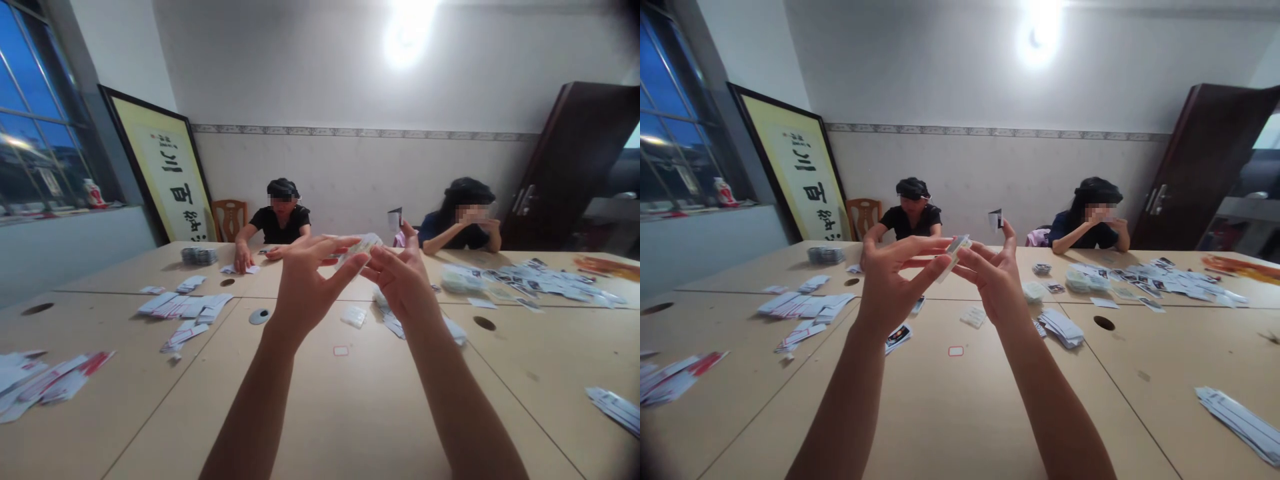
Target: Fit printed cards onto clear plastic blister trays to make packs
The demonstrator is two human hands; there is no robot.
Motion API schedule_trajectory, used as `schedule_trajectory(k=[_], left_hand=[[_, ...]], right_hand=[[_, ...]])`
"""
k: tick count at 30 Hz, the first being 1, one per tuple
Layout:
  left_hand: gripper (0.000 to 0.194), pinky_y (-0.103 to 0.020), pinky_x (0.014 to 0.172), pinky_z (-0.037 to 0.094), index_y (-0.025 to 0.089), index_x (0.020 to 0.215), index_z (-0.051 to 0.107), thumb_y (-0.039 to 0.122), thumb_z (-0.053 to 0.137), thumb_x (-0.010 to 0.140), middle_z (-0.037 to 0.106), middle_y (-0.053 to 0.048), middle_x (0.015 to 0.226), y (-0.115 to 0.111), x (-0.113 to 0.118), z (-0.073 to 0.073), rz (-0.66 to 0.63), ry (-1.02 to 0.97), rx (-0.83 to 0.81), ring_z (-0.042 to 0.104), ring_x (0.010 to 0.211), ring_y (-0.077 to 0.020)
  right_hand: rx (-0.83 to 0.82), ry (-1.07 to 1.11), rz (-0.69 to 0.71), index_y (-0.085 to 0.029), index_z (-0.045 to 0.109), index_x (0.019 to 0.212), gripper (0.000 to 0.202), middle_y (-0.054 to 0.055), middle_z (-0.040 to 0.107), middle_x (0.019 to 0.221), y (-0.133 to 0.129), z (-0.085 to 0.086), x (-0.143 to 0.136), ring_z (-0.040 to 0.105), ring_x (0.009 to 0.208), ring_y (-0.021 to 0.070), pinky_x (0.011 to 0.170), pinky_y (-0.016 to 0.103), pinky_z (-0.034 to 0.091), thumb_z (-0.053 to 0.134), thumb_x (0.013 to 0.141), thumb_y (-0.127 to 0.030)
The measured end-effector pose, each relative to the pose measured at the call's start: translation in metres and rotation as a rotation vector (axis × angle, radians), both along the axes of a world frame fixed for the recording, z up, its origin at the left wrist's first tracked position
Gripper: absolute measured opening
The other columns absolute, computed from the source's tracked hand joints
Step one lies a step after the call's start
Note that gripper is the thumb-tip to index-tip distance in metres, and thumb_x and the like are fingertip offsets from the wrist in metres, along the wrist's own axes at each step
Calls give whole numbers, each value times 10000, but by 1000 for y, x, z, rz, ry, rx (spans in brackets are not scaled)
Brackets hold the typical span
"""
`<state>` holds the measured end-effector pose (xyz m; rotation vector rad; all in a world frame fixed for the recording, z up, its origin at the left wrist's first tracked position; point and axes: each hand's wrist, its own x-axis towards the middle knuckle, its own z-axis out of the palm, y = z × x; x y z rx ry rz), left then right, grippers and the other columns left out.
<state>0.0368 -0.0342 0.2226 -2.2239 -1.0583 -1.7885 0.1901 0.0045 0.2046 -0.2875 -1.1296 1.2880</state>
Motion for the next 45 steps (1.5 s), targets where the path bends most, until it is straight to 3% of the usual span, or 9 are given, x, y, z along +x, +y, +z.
schedule_trajectory(k=[4,7,12,16,24,28,30,36,45], left_hand=[[145,-436,883,636,254,970,790,356,744,878,805,-30,1009,-1,1,0,-15,-13,-36,775,798,-198],[145,-329,725,656,241,983,794,332,717,899,807,-37,999,-1,1,0,-21,-29,-36,773,788,-185],[156,-323,765,652,237,1010,794,319,698,919,812,-22,909,-1,-2,2,15,-79,-9,761,738,-158],[195,-269,672,641,236,1041,791,353,696,918,807,-42,993,-1,-2,2,-10,-140,-41,762,732,-149],[334,-286,781,639,222,1156,754,453,662,932,800,-59,1041,-1,-3,3,-76,-120,-67,769,894,-181],[445,-435,1067,537,220,1157,755,490,796,806,775,-66,1154,-4,-5,5,-40,49,-14,732,1081,-248],[518,-471,1136,475,207,1196,739,466,842,760,753,-78,1212,-3,-3,4,8,143,8,694,1173,-274],[268,-381,1000,579,177,1184,734,256,679,934,767,-92,1165,12,11,-8,60,156,204,722,1126,-223],[234,-371,923,600,142,1172,722,205,614,973,772,-95,1153,13,13,-10,53,203,280,744,1065,-211]], right_hand=[[11,-18,-3,-316,41,1568,1216,-22,744,916,2,-3,-2,756,858,205,927,460,606,883,693,-274],[-2,-11,11,-323,30,1574,1224,-24,739,902,4,-3,-2,755,855,208,927,465,606,879,695,-262],[-27,17,44,-318,26,1569,1205,-20,736,895,5,-3,-3,754,822,208,916,480,606,867,708,-258],[-26,23,90,-310,11,1565,1186,-14,730,907,5,-4,-3,754,879,221,953,493,590,854,732,-267],[-39,90,108,-308,14,1561,1221,8,732,970,7,-5,-3,755,885,200,954,453,598,884,706,-245],[-60,143,57,-299,53,1562,1230,-4,715,931,5,-3,-4,750,844,189,892,397,622,904,676,-230],[-63,150,39,-308,29,1559,1243,4,709,950,5,-3,-4,754,887,206,913,407,616,903,678,-247],[-77,149,21,-324,92,1529,1188,-21,686,919,10,-5,-2,738,833,163,839,309,617,905,666,-245],[-44,107,43,-331,113,1498,1125,-6,707,954,9,-4,2,740,881,190,915,370,597,880,677,-269]])
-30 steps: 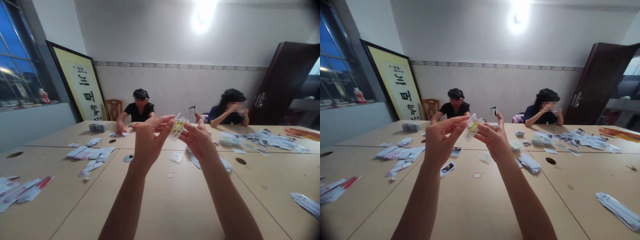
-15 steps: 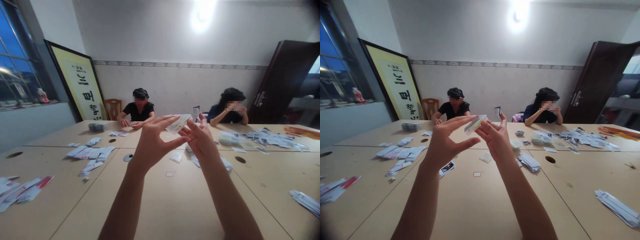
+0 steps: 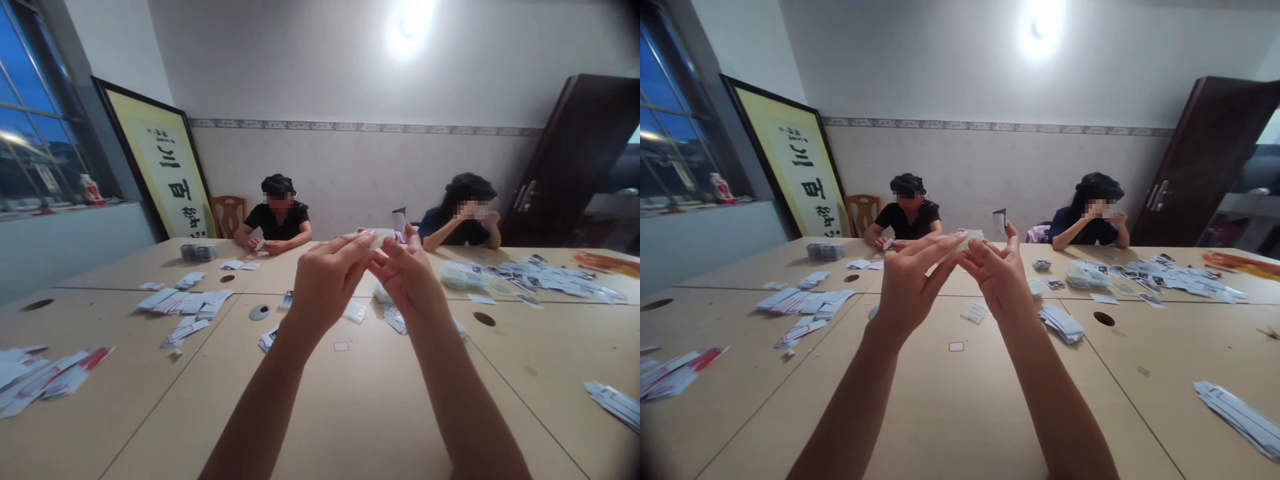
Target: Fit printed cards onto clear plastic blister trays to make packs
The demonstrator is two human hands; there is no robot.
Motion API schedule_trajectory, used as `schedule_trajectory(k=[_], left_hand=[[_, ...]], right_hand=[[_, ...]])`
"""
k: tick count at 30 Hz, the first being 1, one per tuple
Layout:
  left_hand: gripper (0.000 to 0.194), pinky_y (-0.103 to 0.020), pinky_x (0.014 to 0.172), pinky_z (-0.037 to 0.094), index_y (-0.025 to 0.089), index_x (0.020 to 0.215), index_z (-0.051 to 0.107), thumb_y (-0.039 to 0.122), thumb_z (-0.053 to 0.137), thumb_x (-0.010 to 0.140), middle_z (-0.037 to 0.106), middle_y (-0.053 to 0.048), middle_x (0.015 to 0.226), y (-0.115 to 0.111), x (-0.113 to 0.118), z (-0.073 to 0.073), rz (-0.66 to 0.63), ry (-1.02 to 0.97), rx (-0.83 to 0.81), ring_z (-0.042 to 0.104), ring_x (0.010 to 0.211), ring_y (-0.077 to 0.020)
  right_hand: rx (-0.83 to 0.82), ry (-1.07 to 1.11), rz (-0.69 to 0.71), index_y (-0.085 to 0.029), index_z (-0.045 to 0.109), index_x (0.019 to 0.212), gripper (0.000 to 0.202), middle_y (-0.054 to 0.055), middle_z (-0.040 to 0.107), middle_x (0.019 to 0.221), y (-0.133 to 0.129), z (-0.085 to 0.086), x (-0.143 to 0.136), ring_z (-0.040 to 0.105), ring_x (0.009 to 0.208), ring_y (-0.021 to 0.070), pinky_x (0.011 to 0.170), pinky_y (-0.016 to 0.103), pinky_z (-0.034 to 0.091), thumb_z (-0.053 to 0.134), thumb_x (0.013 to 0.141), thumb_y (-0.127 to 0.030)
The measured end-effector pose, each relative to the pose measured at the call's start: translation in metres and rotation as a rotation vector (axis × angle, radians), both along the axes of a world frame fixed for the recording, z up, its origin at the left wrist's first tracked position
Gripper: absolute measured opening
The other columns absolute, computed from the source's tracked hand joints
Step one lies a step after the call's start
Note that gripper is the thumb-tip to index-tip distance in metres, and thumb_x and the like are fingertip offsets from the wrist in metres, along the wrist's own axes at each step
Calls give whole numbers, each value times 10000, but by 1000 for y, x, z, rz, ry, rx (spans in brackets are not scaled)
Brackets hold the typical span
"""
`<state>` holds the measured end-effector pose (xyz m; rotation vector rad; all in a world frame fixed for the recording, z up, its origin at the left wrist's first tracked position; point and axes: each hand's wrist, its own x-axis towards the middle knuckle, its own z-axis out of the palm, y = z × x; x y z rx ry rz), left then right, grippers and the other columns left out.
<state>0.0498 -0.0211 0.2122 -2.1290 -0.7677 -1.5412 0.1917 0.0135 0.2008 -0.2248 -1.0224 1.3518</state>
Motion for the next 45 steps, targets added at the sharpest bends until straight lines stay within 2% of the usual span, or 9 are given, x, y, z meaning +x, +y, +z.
schedule_trajectory(k=[8,12,15,18,25,33,36,40,45], left_hand=[[279,-371,974,563,173,1174,726,318,678,940,758,-89,1193,-2,2,-1,-41,-57,-88,718,1112,-214],[338,-375,1001,519,199,1143,740,448,682,921,755,-81,1174,-3,-4,4,-202,-104,-269,692,1118,-214],[294,-357,978,515,203,1052,746,437,581,986,748,-72,1101,0,-13,6,-276,-220,-406,681,1073,-195],[444,-355,969,530,200,1235,656,493,690,903,692,-107,1241,4,-21,6,-300,-305,-607,644,1167,-234],[688,-248,589,567,160,1421,491,546,685,887,727,-150,1096,-1,-25,8,-585,-340,-1020,721,807,-207],[550,-161,443,426,207,1307,655,447,779,828,697,-86,973,9,-37,8,-402,-380,-831,569,587,-83],[516,-159,416,419,188,1289,666,427,760,842,667,-87,974,14,-41,7,-279,-414,-756,525,543,-63],[528,-149,387,446,167,1304,653,445,726,861,659,-115,1039,19,-42,5,-222,-413,-762,539,541,-62],[588,-155,388,518,190,1359,607,446,737,846,628,-136,1168,19,-38,4,-263,-430,-814,626,660,-109]], right_hand=[[-3,-19,-43,-274,51,1535,1160,17,739,937,-4,1,4,755,873,193,890,364,616,868,712,-264],[-5,-45,-23,-263,-16,1552,1208,-13,737,862,-7,3,7,766,852,194,883,365,625,857,719,-210],[12,-76,21,-307,58,1540,1150,-40,735,856,-9,4,8,761,829,174,844,341,628,848,713,-183],[61,-103,90,-350,190,1483,1047,-28,753,943,-8,4,9,754,872,179,823,345,627,857,694,-181],[161,-248,86,-387,269,1422,1009,11,763,998,-5,1,10,737,748,207,681,376,616,906,650,-258],[209,-370,-222,-377,413,1349,911,42,724,1173,-10,5,18,762,834,221,815,416,630,933,607,-287],[234,-343,-307,-362,471,1297,704,56,694,1262,-9,7,20,765,920,232,806,397,633,866,717,-407],[261,-321,-321,-300,580,1170,363,47,727,1166,-4,6,20,774,912,211,756,339,626,669,894,-518],[248,-323,-317,-263,652,1009,183,10,759,1005,-4,6,17,773,818,176,708,300,605,680,899,-407]])
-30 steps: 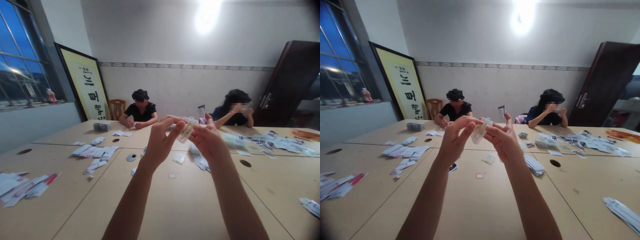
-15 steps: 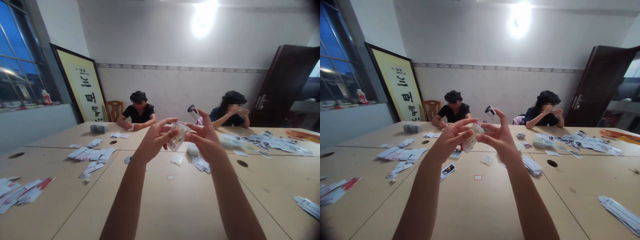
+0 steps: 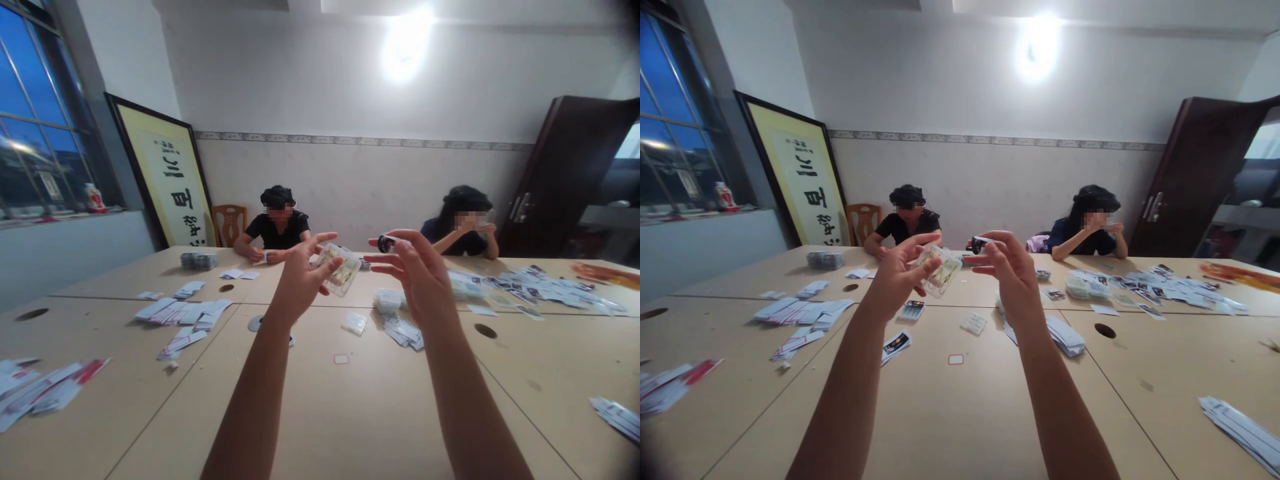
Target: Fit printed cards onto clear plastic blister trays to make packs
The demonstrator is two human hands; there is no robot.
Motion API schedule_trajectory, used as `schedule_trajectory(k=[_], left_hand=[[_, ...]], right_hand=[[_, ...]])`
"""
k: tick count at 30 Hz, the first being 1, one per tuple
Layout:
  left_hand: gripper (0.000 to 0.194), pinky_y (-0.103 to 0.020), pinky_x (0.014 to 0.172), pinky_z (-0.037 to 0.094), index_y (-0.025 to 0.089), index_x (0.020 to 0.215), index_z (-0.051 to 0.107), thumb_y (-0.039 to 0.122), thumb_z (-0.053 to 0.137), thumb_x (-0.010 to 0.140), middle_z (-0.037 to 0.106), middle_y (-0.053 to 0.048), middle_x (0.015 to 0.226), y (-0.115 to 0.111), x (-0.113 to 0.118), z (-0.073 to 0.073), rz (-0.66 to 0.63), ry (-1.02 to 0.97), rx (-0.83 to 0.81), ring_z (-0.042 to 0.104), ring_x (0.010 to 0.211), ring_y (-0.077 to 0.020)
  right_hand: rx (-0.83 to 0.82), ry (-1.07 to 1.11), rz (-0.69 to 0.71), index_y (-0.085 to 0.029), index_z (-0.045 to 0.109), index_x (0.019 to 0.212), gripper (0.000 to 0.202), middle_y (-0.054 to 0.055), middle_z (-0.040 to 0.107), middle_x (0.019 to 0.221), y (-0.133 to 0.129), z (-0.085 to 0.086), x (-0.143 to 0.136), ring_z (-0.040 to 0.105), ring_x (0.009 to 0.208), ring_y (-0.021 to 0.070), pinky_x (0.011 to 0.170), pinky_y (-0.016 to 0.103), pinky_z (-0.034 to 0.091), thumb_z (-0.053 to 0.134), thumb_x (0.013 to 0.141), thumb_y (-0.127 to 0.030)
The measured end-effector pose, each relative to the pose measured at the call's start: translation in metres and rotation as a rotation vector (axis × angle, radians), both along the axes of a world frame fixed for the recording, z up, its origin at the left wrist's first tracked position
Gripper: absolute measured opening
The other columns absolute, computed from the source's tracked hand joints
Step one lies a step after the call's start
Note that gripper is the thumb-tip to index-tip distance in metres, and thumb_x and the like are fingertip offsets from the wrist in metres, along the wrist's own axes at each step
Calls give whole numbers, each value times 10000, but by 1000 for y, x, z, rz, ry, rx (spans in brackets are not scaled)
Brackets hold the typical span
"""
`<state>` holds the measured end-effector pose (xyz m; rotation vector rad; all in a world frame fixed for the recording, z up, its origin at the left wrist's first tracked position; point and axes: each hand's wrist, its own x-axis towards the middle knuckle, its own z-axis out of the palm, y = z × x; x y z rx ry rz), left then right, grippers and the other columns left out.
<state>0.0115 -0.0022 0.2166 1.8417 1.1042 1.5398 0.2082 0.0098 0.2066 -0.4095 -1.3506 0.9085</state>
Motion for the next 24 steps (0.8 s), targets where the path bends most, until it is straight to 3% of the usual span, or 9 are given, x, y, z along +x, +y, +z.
schedule_trajectory(k=[4,9,17,24], left_hand=[[553,-244,460,618,203,1336,597,424,728,847,590,-139,1254,-1,3,0,-62,-83,-47,684,734,-152],[455,-302,603,669,223,1271,588,286,720,839,619,-87,1139,-2,7,-1,-202,-151,-81,695,805,-169],[460,-274,672,651,287,1341,564,273,638,887,625,-65,1085,-6,15,-3,-319,-63,-119,665,860,-165],[459,-249,601,646,302,1338,531,306,650,895,594,-45,1030,-12,23,-2,-271,-2,-55,612,788,-140]], right_hand=[[8,-4,22,-254,684,960,133,-1,760,926,-3,0,-1,749,810,163,734,310,594,716,831,-246],[41,-19,25,-244,703,901,136,-36,679,742,0,-2,-2,697,678,138,713,337,590,670,795,-164],[101,-14,-82,-254,752,880,64,-45,657,701,5,-5,-4,654,552,98,574,260,549,724,824,-243],[163,-43,-160,-269,776,924,87,-31,698,774,4,-6,-3,664,560,93,564,246,544,711,867,-257]])
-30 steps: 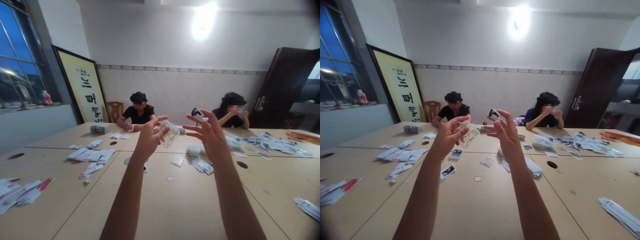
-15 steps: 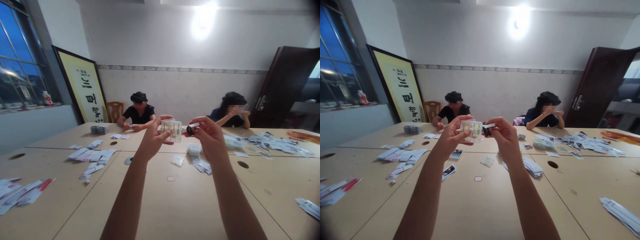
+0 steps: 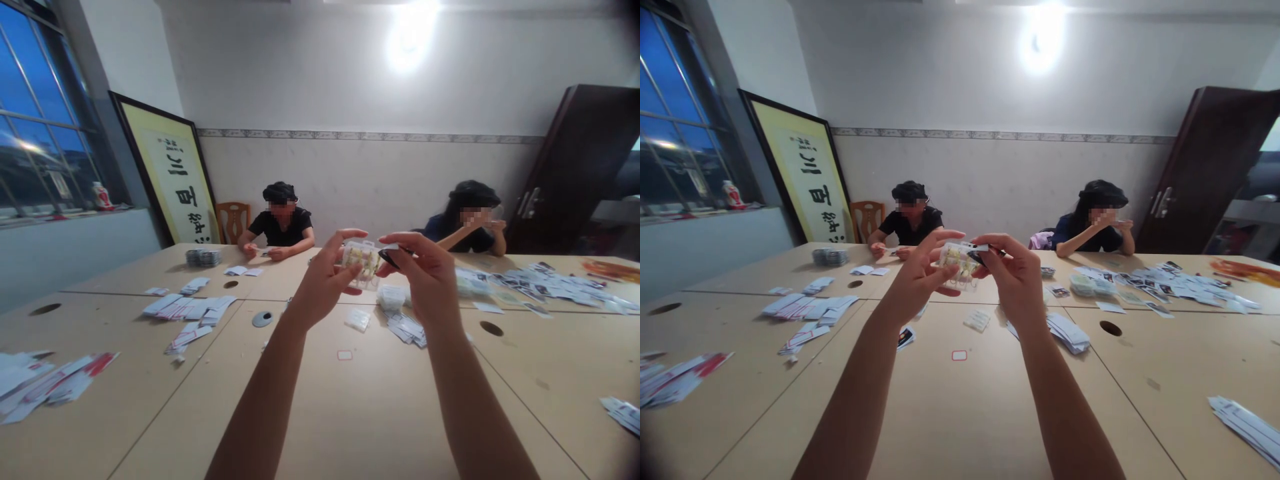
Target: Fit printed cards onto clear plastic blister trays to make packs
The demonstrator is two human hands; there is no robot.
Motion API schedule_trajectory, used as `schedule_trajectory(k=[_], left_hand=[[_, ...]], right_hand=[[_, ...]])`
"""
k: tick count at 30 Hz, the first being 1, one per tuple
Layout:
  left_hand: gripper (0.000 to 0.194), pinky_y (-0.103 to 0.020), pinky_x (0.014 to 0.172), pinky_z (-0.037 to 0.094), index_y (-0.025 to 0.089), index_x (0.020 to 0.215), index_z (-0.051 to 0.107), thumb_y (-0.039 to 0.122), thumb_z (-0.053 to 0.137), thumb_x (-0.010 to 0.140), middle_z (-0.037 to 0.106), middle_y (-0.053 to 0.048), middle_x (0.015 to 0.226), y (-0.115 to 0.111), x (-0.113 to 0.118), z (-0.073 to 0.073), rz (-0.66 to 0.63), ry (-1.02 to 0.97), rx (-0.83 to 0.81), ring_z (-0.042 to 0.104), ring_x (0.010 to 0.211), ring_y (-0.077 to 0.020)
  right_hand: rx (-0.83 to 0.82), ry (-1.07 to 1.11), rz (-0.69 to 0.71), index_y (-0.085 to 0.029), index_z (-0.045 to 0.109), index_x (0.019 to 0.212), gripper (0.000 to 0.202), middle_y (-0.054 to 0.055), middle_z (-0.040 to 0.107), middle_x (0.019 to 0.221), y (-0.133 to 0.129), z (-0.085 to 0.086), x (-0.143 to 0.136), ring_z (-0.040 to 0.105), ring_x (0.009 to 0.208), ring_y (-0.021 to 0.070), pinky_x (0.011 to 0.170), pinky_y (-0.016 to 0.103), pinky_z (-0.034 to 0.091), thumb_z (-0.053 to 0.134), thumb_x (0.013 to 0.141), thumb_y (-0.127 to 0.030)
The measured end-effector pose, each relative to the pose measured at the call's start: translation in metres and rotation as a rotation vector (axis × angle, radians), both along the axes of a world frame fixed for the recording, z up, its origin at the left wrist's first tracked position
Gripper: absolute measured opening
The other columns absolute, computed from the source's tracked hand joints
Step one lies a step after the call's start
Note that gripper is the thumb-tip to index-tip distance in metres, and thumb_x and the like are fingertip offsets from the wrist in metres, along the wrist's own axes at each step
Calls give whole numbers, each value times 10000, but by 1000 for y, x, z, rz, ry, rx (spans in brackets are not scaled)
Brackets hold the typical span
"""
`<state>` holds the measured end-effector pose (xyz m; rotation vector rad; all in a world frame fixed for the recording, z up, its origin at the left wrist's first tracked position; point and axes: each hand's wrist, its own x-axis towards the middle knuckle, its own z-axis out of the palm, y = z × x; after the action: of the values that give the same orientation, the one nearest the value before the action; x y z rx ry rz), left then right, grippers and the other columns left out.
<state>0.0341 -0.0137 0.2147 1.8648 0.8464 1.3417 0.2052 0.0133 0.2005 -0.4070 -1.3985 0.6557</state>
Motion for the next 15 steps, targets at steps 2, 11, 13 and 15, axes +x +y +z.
schedule_trajectory(k=[2,11,13,15], left_hand=[[464,-244,622,645,306,1340,504,292,648,899,603,-35,1010,-1,2,0,13,-19,9,633,796,-142],[300,-268,649,649,237,1146,522,333,665,901,629,-48,1061,-1,7,-2,-19,-43,-30,702,852,-170],[288,-275,661,655,243,1158,518,335,645,917,627,-52,1077,-1,6,-2,-48,-66,-32,704,874,-174],[285,-293,665,664,248,1180,515,350,618,934,618,-57,1093,0,6,-2,-63,-91,-38,697,886,-178]], right_hand=[[31,-27,-48,-275,781,952,108,-33,697,778,-3,1,1,664,558,89,558,242,528,701,883,-256],[11,-67,-78,-282,708,1073,257,-39,655,793,-17,5,-1,679,564,126,524,281,563,774,824,-274],[5,-29,-67,-254,684,933,170,-35,665,784,-16,6,-1,687,604,132,566,288,592,792,802,-260],[-7,-11,-56,-236,660,836,138,-36,655,764,-16,6,-1,681,616,124,590,284,602,792,796,-242]])
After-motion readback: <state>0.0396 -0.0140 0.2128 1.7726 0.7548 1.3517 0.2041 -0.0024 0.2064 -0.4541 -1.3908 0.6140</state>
